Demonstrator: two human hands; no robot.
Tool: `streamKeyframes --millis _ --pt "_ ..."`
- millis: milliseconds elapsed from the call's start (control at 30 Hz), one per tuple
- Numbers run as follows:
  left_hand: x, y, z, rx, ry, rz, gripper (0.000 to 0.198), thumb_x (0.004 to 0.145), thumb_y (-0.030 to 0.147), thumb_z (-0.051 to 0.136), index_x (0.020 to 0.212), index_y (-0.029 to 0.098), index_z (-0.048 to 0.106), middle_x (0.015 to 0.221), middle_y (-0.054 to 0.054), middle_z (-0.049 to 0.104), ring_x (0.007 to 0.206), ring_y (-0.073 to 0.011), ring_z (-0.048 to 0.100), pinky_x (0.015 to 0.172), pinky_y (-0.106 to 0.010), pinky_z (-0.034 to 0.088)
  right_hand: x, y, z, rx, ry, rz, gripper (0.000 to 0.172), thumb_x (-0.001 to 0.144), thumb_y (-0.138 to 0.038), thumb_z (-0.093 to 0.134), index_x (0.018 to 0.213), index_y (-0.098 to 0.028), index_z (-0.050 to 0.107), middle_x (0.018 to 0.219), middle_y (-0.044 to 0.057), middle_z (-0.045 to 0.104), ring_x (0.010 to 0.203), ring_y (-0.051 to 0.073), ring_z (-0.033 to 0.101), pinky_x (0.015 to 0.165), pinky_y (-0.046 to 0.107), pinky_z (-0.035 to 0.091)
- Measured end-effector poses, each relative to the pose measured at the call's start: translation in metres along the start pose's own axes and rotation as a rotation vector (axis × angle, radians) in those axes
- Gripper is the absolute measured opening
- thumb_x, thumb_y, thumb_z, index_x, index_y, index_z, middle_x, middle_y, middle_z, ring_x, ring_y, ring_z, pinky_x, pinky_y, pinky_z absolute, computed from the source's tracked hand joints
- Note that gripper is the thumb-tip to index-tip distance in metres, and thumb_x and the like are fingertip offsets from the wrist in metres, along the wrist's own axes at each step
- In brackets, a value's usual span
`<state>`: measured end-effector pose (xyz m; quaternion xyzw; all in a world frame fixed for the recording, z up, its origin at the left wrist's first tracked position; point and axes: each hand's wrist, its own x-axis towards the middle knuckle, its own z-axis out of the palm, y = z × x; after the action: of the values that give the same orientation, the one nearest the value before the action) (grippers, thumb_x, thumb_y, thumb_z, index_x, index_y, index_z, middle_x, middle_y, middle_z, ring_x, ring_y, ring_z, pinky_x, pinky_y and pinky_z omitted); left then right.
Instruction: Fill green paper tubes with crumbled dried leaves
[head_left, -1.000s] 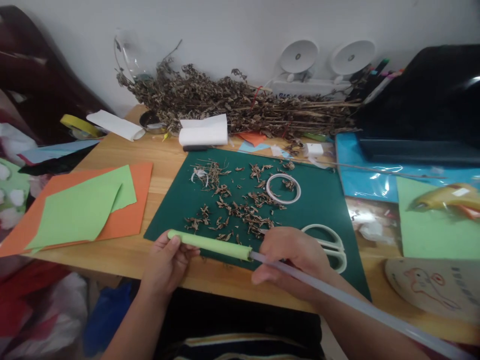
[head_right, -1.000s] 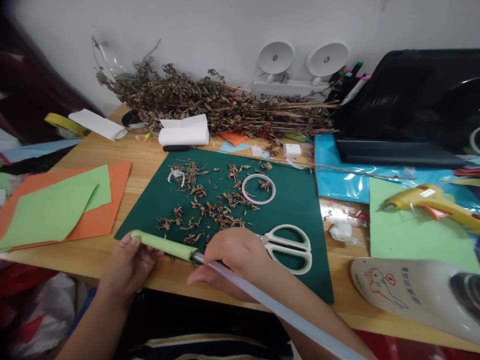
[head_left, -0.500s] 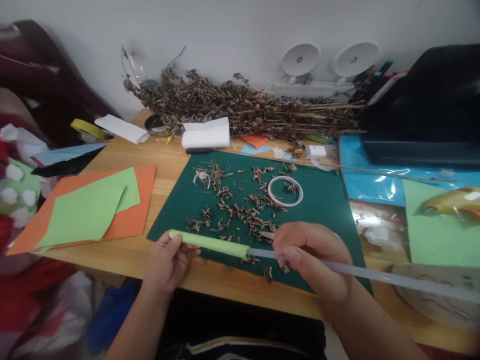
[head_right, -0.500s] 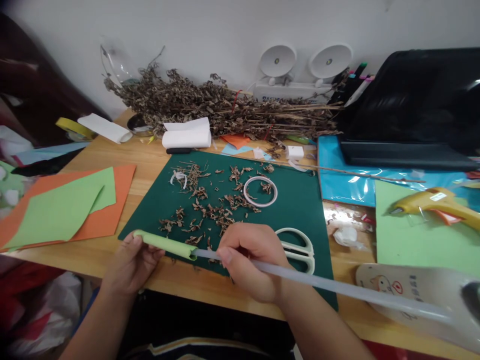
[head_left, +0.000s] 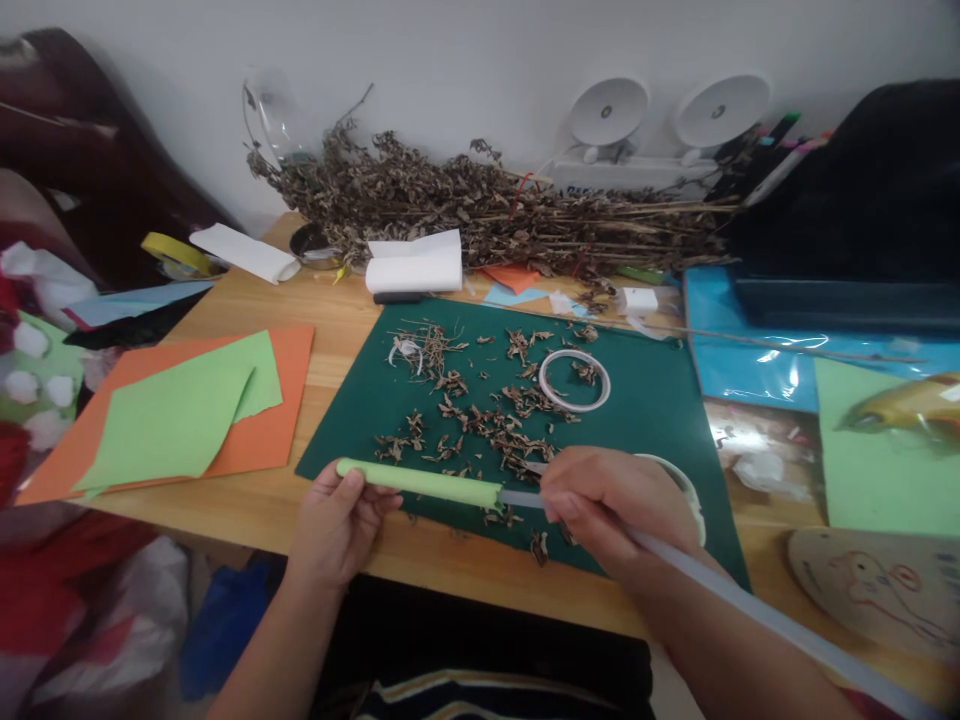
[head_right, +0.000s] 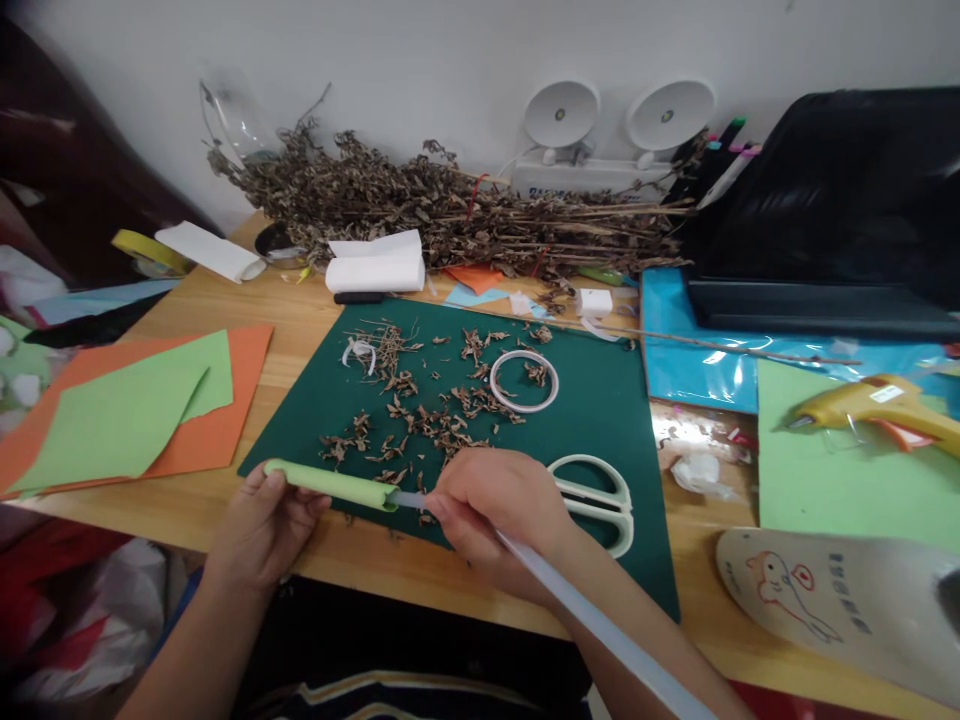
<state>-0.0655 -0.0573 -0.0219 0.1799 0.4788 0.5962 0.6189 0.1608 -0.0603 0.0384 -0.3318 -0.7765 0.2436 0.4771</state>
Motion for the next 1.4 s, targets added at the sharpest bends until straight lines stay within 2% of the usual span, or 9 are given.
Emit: streamKeyframes --millis 233,400,700,800,1000,1100,1267,1400 --pt "-0.001 -0.001 0.001 0.025 0.026 0.013 0.035 0.039 0.027 0.079 0.057 0.015 0.051 0.045 0.005 0.060 0.042 -0.0113 0.057 0.043 -0.022 0.052 0.001 -0.001 0.000 -0.062 0.002 -0.055 0.013 0.076 -0.010 0.044 0.066 -0.017 0.047 0.056 0.002 0.056 0.053 0.009 0.051 0.049 0.018 0.041" --pt "-0.001 -0.001 0.003 0.037 0.035 0.023 0.037 0.038 0.027 0.079 0.058 0.015 0.050 0.045 0.006 0.059 0.041 -0.0116 0.057 0.043 -0.024 0.052 0.003 0.002 0.001 -0.090 -0.020 -0.068 0.016 0.078 -0.013 0.043 0.062 -0.017 0.044 0.053 0.002 0.054 0.050 0.009 0.050 0.045 0.018 0.039" --pt "0.000 -0.001 0.001 0.026 -0.020 0.038 0.029 0.046 0.023 0.076 0.058 0.015 0.051 0.046 0.003 0.059 0.044 -0.0124 0.058 0.045 -0.026 0.053 0.002 0.002 -0.001 -0.125 -0.047 -0.056 0.015 0.078 -0.015 0.042 0.064 -0.018 0.044 0.054 0.002 0.055 0.050 0.009 0.051 0.045 0.019 0.040" --pt "0.000 -0.001 0.001 0.004 -0.003 0.039 0.028 0.047 0.020 0.076 0.058 0.014 0.051 0.046 0.002 0.059 0.043 -0.0135 0.058 0.045 -0.026 0.053 0.003 0.002 -0.001 -0.149 -0.051 -0.070 0.015 0.079 -0.016 0.042 0.064 -0.018 0.044 0.054 0.002 0.056 0.050 0.010 0.051 0.045 0.019 0.041" --pt "-0.001 0.000 0.001 0.009 -0.009 0.044 0.030 0.044 0.021 0.077 0.057 0.015 0.051 0.046 0.003 0.060 0.043 -0.0133 0.058 0.045 -0.026 0.053 0.003 0.003 0.001 -0.158 -0.026 -0.093 0.016 0.079 -0.016 0.042 0.062 -0.018 0.044 0.052 0.002 0.055 0.049 0.010 0.052 0.046 0.019 0.042" --pt "-0.001 0.000 0.001 0.010 -0.015 0.038 0.030 0.043 0.021 0.078 0.057 0.014 0.052 0.046 0.003 0.059 0.043 -0.0128 0.058 0.045 -0.026 0.053 0.004 0.003 -0.003 -0.143 -0.044 -0.053 0.019 0.079 -0.018 0.041 0.061 -0.017 0.045 0.051 0.002 0.055 0.048 0.010 0.053 0.044 0.018 0.041" --pt "0.001 0.001 -0.001 -0.017 -0.021 0.021 0.030 0.042 0.023 0.078 0.057 0.014 0.053 0.045 0.002 0.059 0.044 -0.0113 0.057 0.046 -0.024 0.053 0.002 0.005 -0.013 -0.034 -0.043 0.110 0.017 0.078 -0.020 0.046 0.061 -0.018 0.047 0.051 -0.001 0.053 0.047 0.008 0.051 0.042 0.018 0.039" --pt "0.003 0.002 -0.003 -0.044 -0.042 -0.009 0.029 0.043 0.021 0.078 0.060 0.014 0.054 0.047 0.003 0.059 0.042 -0.0102 0.056 0.046 -0.025 0.053 0.001 0.003 -0.017 0.174 -0.040 0.091 0.010 0.072 -0.024 0.059 0.068 -0.019 0.050 0.057 -0.002 0.054 0.053 0.008 0.052 0.047 0.019 0.041"
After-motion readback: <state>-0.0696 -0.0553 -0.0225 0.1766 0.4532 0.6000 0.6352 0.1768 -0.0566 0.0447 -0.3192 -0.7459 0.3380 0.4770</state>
